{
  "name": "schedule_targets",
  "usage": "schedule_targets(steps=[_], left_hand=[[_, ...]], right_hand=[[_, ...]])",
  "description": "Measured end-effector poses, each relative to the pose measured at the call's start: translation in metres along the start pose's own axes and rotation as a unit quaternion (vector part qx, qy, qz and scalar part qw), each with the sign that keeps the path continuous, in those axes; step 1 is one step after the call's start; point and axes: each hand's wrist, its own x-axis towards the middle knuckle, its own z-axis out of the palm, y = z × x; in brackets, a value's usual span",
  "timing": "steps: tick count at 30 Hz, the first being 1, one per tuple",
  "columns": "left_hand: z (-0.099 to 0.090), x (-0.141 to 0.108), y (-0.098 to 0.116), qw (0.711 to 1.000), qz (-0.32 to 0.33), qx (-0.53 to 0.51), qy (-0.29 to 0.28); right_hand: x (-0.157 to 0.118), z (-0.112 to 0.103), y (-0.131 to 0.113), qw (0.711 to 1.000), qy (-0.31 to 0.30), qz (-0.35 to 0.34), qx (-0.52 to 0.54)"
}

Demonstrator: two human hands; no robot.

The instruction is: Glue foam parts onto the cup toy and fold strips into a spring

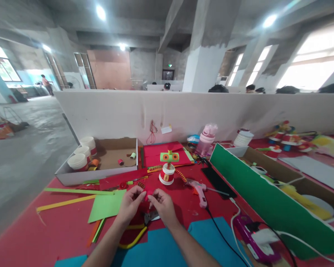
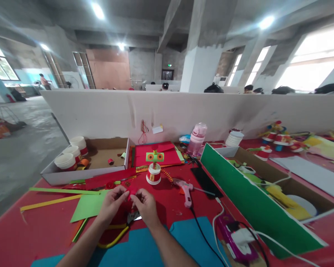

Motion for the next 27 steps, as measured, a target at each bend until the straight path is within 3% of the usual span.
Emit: schedule_targets(steps=[12, 20, 27], left_hand=[[0.000, -0.003, 0.003, 0.999, 0.025, 0.031, -0.007], [0.003, -0.006, 0.009, 0.999, -0.022, -0.029, -0.022], [-0.004, -0.005, 0.015, 0.998, -0.045, -0.023, -0.047]], right_hand=[[-0.003, 0.003, -0.002, 1.000, -0.004, -0.021, 0.017], [0.001, 0.002, 0.007, 0.999, -0.015, -0.028, 0.022], [0.002, -0.003, -0.002, 1.000, -0.025, -0.012, -0.006]])
